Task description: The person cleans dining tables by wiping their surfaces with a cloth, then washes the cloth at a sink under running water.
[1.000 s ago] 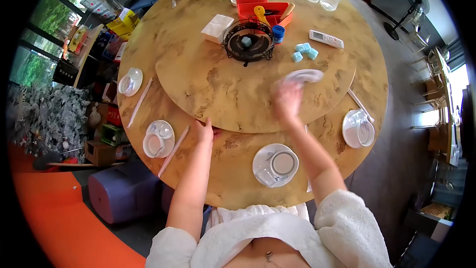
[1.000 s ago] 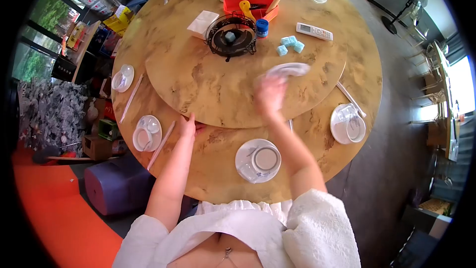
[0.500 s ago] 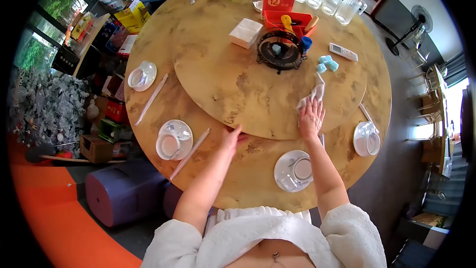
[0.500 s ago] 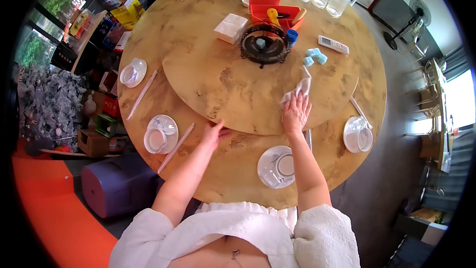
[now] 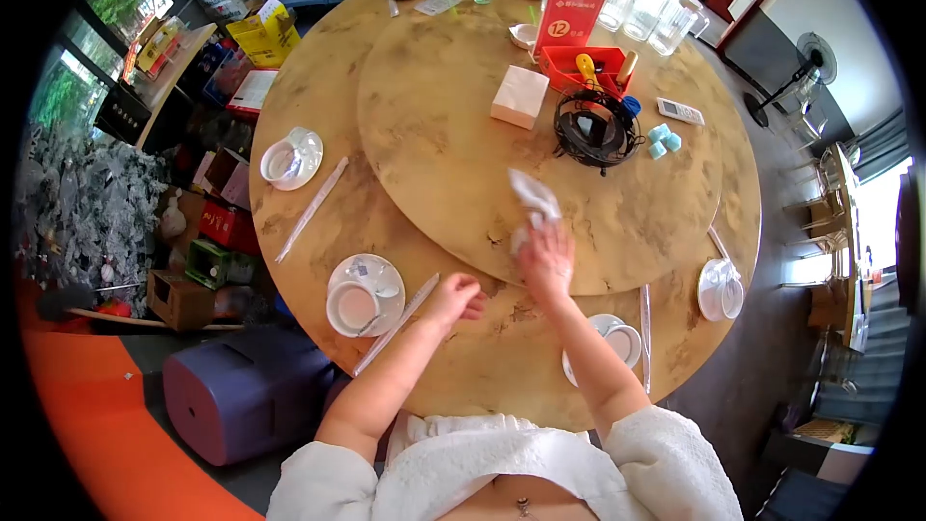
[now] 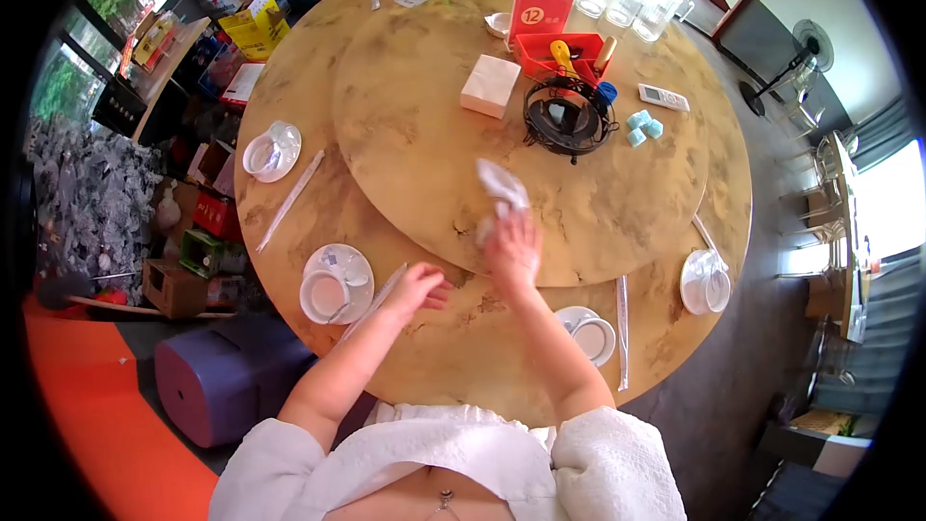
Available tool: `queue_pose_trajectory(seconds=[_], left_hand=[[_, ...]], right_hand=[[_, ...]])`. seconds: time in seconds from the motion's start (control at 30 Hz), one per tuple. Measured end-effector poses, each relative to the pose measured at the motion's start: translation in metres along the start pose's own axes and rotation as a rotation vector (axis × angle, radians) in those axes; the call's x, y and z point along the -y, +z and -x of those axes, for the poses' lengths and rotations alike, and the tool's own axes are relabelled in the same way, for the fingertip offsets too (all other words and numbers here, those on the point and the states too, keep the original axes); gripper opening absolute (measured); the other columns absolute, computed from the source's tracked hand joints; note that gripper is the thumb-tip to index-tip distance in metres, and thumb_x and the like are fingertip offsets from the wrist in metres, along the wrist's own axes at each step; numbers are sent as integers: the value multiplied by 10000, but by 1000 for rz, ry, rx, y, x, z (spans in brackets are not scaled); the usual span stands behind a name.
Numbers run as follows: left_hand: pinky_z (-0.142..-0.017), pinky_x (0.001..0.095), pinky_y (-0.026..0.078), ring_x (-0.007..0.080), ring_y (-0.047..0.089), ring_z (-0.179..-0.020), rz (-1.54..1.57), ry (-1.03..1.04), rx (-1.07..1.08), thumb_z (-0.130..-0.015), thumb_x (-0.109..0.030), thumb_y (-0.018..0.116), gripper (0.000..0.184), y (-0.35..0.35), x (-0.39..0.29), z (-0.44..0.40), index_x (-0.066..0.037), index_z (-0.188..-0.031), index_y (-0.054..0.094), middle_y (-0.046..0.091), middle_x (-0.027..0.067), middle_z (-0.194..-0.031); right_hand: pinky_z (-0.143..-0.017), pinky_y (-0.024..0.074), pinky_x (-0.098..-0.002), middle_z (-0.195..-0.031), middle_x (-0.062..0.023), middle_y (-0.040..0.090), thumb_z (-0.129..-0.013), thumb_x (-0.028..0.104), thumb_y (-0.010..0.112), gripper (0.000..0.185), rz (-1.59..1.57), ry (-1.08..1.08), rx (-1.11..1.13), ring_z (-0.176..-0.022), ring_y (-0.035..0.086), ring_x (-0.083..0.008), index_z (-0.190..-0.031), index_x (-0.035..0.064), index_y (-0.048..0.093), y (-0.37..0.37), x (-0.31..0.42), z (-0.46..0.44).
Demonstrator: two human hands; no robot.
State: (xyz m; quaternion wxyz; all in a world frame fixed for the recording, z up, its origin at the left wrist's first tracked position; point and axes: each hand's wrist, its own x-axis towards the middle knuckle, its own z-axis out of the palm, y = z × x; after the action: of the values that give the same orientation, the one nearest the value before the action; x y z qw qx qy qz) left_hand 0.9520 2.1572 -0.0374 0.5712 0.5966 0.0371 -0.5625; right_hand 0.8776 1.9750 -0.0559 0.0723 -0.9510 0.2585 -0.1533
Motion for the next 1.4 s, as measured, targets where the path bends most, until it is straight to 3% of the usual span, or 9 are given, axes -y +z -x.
queue_pose_trajectory(seconds=[0.2,0.33,0.43,0.67,1.0,1.1,1.17,1.3,1.4], left_hand=[[-556,338,506,195,547,-744,97,178,-321,-828,-170,504,515,-19,-21,-11,-46,-1265,262,457,152,-1093],[-633,337,489,216,503,-936,194,325,-374,-819,-166,492,578,-30,-25,-38,-9,-1296,208,446,137,-1116],[-852,339,386,286,465,-1044,48,527,-729,-806,-168,486,456,-50,-39,-69,90,-1163,369,462,201,-1155],[-738,371,423,302,543,-870,100,355,-794,-810,-206,513,322,-62,-21,-112,83,-945,467,554,209,-939],[-481,305,496,179,580,-609,270,57,-142,-857,-216,491,223,35,14,-49,-2,-920,491,580,107,-806],[-476,296,486,166,572,-582,260,-87,105,-865,-242,469,230,53,23,-39,-21,-923,498,583,98,-777],[-468,289,481,165,566,-572,130,-138,134,-866,-241,460,226,58,16,-23,-26,-924,498,581,96,-763],[-460,283,489,183,588,-530,-317,-283,259,-836,-219,479,214,23,-17,-8,-15,-870,529,608,122,-698],[-445,281,490,173,579,-484,-337,46,67,-811,-183,522,177,-13,-71,3,-11,-825,559,613,128,-674]], right_hand=[[-1021,163,-455,-1319,-124,329,-824,254,435,463,100,323,29,-1244,241,-334,-1253,88,383,21,35,-21],[-1030,172,-424,-1296,-109,361,-812,245,459,454,-135,-261,64,-1246,260,-285,-1237,95,401,51,113,-48],[-1022,205,-415,-1273,-98,389,-799,230,483,424,-248,-297,55,-1224,299,-282,-1197,90,443,24,104,-43],[-990,257,-439,-1260,-87,408,-772,203,517,404,-171,-227,19,-1202,333,-293,-1159,94,480,1,49,1],[-1019,189,-452,-1322,-128,334,-815,251,455,475,105,547,-89,-1231,265,-352,-1252,75,390,-3,-1,8],[-1034,142,-443,-1307,-167,333,-765,236,477,510,497,288,294,-1251,238,-325,-1226,34,396,29,37,-27],[-1022,199,-433,-1278,-154,362,-777,208,484,467,88,-102,-19,-1233,267,-323,-1203,27,422,58,60,-43],[-1017,206,-446,-1291,-118,370,-797,222,487,427,-174,-234,9,-1229,289,-308,-1202,95,439,31,86,-52],[-1022,189,-446,-1289,-120,372,-790,205,496,487,-71,-170,69,-1241,276,-293,-1255,110,387,14,23,-26]])
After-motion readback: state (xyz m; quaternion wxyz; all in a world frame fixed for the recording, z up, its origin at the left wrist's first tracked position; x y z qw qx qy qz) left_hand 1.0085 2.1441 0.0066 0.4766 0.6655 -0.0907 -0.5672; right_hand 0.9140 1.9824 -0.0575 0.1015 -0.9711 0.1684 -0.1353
